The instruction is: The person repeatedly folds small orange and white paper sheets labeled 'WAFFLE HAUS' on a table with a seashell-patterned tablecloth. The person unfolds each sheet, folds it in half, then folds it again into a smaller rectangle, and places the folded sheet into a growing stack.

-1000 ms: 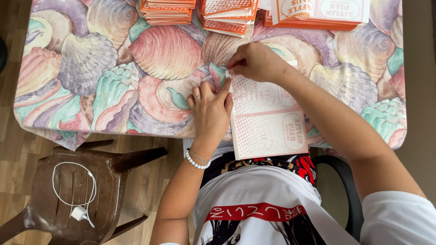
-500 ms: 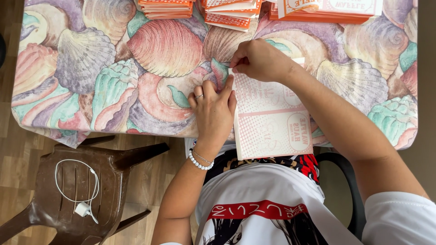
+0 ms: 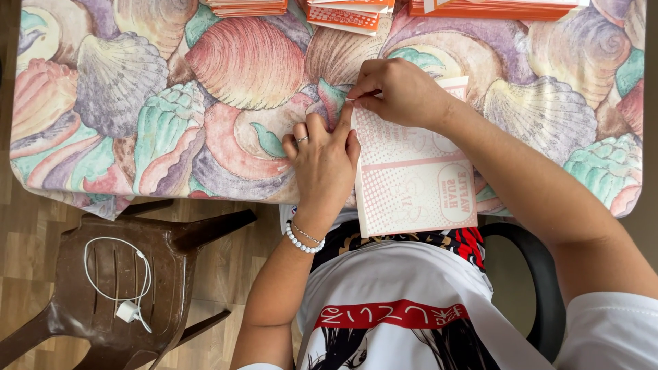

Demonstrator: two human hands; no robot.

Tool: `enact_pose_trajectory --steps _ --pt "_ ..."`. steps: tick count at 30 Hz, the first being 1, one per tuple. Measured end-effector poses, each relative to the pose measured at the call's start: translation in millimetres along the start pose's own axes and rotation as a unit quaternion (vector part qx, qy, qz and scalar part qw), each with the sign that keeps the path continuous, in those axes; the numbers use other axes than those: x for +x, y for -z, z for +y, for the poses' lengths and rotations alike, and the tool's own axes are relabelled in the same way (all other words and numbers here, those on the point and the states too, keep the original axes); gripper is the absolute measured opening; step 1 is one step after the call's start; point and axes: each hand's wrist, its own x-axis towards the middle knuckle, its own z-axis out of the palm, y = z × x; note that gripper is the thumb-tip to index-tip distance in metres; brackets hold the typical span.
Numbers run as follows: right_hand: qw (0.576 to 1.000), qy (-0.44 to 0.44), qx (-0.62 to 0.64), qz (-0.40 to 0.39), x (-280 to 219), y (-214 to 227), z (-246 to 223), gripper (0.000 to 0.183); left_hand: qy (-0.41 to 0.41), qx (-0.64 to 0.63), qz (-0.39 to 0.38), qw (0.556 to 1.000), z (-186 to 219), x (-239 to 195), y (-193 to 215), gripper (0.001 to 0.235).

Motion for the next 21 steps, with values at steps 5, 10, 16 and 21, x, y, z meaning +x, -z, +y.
enact_pose_trajectory --steps 5,10,16,21 --pt "0.999 0.037 -0.005 0.028 -7.0 -2.2 -2.8 0.015 -0.001 0.021 -0.003 1.000 0.4 -1.1 -3.1 0.048" --pt "0.996 0.077 -0.026 0.047 -10.7 -3.2 -6.6 0.014 0.021 -0.050 0.005 0.998 -1.7 1.0 0.0 0.038" --pt "0.987 0.103 -0.114 0.042 -14.3 -0.3 -21.9 0.020 0.024 -0.078 0.021 0.996 -1.6 -0.3 0.2 0.036" --pt "0.974 0.128 -0.175 0.062 -16.4 -2.5 -23.0 0.027 -0.009 -0.076 0.041 0.996 -3.4 0.1 -0.1 0.036"
